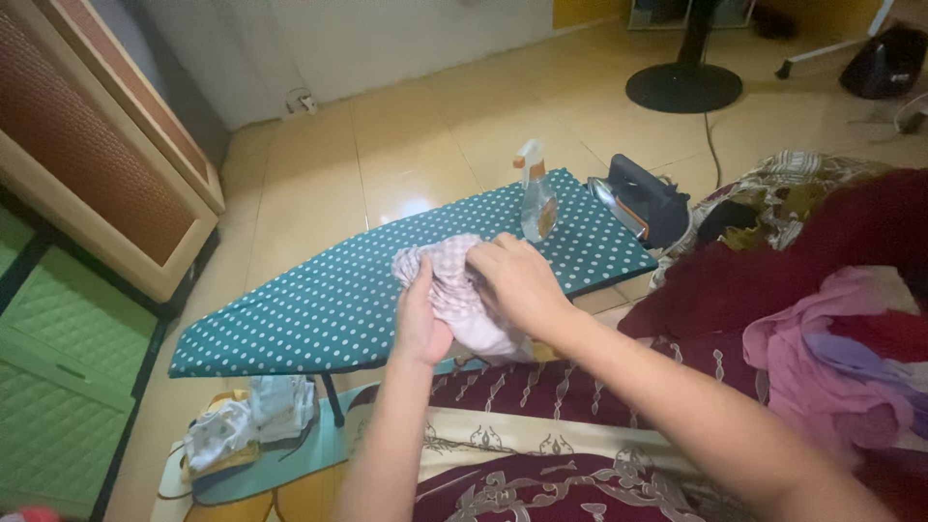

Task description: The person irons several small garments on a portable ironing board. They unfold and smooth each item, spray it with water, and press it with an iron before folding and stacking the finished pieces.

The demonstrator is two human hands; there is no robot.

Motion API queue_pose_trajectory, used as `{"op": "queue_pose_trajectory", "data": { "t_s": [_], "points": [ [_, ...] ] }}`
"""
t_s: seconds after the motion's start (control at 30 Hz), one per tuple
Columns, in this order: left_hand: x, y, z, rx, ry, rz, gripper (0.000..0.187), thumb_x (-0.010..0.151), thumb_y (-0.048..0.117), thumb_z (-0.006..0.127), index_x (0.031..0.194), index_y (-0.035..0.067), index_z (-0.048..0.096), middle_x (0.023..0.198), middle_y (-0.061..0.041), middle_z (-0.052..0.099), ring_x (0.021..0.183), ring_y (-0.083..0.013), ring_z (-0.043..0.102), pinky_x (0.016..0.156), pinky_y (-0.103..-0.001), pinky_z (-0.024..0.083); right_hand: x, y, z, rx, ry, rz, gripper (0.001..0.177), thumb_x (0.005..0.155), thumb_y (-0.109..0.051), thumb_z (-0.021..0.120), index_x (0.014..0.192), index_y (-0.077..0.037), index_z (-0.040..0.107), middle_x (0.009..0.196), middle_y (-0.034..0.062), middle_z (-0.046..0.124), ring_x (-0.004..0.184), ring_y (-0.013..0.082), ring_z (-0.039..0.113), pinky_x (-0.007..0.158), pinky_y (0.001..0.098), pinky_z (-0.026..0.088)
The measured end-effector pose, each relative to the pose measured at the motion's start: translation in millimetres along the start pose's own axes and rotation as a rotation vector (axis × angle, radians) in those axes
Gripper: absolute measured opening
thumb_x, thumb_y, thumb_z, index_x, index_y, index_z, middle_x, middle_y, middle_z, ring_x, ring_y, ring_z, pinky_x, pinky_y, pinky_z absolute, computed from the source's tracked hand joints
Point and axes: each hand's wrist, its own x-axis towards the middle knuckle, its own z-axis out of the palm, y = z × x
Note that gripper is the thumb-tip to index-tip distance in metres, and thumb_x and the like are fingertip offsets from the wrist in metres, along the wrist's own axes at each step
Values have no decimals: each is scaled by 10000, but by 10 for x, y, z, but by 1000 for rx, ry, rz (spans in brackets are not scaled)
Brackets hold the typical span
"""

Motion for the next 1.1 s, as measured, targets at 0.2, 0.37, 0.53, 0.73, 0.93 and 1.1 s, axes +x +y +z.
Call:
{"op": "queue_pose_trajectory", "data": {
  "t_s": [0.2,0.37,0.53,0.73,0.93,1.1],
  "points": [
    [-50,264,-159,621,-226,170,501,856,139,736,1307,12,558,1257,-130,676,1127,-232,679,997,-392,545,332,272,-251,411,24,203,72,951,-120,686,961,-51,704,805,60,695,720,175,672,657,353,531],
    [178,599,-832,1546,77,302,413,776,171,787,1166,48,723,1017,-149,784,904,-218,758,821,-347,575,751,784,-834,922,396,355,136,1111,-184,578,1059,-72,636,848,-13,639,735,95,606,661,273,500],
    [220,1257,-1738,1615,440,188,247,933,204,692,1104,30,729,1009,-187,759,932,-365,717,821,-480,550,975,1404,-1409,1139,662,249,111,1131,-114,660,1072,-21,654,967,47,677,840,141,635,790,302,533],
    [205,1767,-1645,342,138,-9,344,983,332,517,1164,78,662,1152,-73,742,1049,-211,728,949,-405,586,585,1545,-818,579,328,553,109,1055,-132,648,1121,-81,717,1039,32,738,920,133,685,825,282,562],
    [242,1599,-409,667,159,-132,332,1074,302,538,1239,51,680,1094,-71,715,902,-178,658,801,-384,496,387,576,-9,207,-271,102,680,807,-239,797,1409,-54,541,1392,232,604,1332,360,499,1125,498,378],
    [156,1265,186,1699,-367,277,471,761,260,815,1135,-8,715,1013,-177,781,904,-253,752,826,-412,590,695,8,293,479,-398,337,915,805,-165,762,1625,-121,358,1279,261,654,1193,335,638,1050,428,480]
  ]
}}
